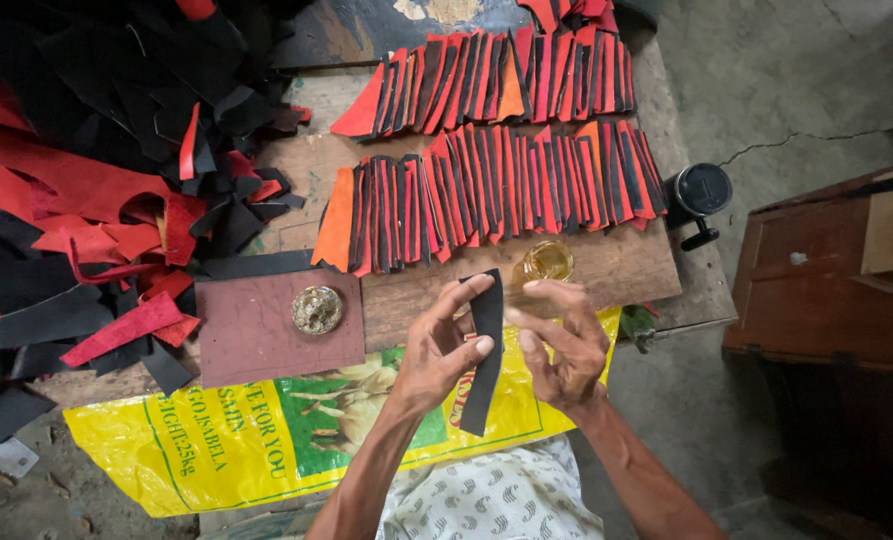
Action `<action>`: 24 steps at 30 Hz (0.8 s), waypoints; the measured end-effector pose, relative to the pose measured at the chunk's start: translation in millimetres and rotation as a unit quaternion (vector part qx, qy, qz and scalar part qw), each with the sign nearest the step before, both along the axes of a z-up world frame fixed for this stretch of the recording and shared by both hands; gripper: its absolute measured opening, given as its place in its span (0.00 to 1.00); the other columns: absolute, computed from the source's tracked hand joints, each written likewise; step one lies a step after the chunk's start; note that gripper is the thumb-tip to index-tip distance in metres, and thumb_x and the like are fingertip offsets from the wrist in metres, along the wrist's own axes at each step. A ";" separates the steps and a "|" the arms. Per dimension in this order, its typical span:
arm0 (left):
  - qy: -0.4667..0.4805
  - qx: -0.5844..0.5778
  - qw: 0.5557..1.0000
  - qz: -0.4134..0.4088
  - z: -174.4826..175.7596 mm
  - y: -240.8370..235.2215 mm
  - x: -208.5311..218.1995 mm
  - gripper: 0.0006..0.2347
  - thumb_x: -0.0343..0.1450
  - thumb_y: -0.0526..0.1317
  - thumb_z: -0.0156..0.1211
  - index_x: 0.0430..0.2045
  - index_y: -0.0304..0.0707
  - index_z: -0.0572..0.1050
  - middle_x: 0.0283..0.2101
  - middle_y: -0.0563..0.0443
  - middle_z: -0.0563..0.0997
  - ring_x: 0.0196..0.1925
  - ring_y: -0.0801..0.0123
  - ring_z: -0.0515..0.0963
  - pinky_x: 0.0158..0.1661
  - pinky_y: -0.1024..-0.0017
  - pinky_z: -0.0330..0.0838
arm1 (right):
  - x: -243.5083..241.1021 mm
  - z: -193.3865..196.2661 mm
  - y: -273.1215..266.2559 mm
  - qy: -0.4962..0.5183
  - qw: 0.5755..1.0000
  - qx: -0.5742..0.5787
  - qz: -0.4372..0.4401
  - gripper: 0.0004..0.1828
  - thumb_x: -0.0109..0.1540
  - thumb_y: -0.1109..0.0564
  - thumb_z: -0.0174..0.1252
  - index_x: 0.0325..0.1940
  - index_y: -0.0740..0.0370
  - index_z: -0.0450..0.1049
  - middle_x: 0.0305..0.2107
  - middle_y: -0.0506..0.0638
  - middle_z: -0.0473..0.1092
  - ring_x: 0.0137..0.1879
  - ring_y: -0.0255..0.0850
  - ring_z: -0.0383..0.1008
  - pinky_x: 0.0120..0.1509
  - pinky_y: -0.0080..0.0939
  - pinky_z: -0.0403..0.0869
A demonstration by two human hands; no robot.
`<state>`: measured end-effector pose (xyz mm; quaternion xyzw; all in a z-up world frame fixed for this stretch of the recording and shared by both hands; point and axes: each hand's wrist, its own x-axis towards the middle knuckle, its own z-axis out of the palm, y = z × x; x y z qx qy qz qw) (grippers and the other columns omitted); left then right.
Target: The person repeatedly picks up red and black fabric pieces, applies adhesive from a small container, and presses them together. The assembled pieces are placed in a growing stack on the table. The person handles the pieces one at a time throughout the clip.
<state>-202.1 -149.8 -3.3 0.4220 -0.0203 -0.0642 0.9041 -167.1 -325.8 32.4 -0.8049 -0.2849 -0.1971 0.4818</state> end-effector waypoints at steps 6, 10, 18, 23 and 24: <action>-0.019 0.016 0.999 0.027 -0.8 2.7 2.7 0.29 0.69 0.31 0.66 0.67 0.22 0.62 0.57 0.50 0.64 0.61 0.68 0.73 0.59 0.71 0.71 | -5.3 0.8 -3.4 0.039 0.994 0.082 0.053 0.10 0.65 0.57 0.52 0.43 0.58 0.79 0.55 0.53 0.72 0.65 0.47 0.68 0.71 0.45 0.68; -0.037 0.029 0.998 0.042 -0.6 0.5 6.2 0.29 0.70 0.32 0.66 0.67 0.22 0.62 0.56 0.50 0.64 0.62 0.66 0.73 0.62 0.71 0.69 | -10.4 -4.8 -1.8 0.213 0.967 0.130 0.043 0.19 0.66 0.62 0.53 0.60 0.69 0.74 0.60 0.57 0.68 0.68 0.47 0.67 0.72 0.46 0.67; -0.030 0.059 0.997 0.036 7.5 -3.4 6.0 0.28 0.70 0.31 0.64 0.66 0.22 0.63 0.57 0.50 0.65 0.63 0.63 0.75 0.62 0.68 0.70 | -6.6 -25.8 5.4 0.346 0.891 0.269 0.118 0.24 0.68 0.65 0.48 0.69 0.72 0.67 0.64 0.56 0.65 0.67 0.44 0.70 0.75 0.45 0.67; -0.036 0.064 0.997 0.034 7.9 -5.1 6.8 0.27 0.70 0.30 0.62 0.66 0.23 0.63 0.57 0.50 0.65 0.63 0.64 0.74 0.63 0.69 0.69 | -7.8 -25.5 3.4 0.356 0.884 0.284 0.110 0.24 0.68 0.65 0.47 0.69 0.71 0.66 0.64 0.54 0.65 0.66 0.43 0.70 0.73 0.45 0.68; -0.032 0.066 0.997 0.035 7.3 -5.4 6.1 0.27 0.70 0.29 0.62 0.66 0.23 0.63 0.57 0.50 0.65 0.63 0.64 0.74 0.62 0.69 0.69 | -8.8 -25.2 3.6 0.354 0.884 0.284 0.112 0.24 0.68 0.65 0.47 0.70 0.71 0.66 0.64 0.54 0.65 0.66 0.43 0.70 0.73 0.45 0.67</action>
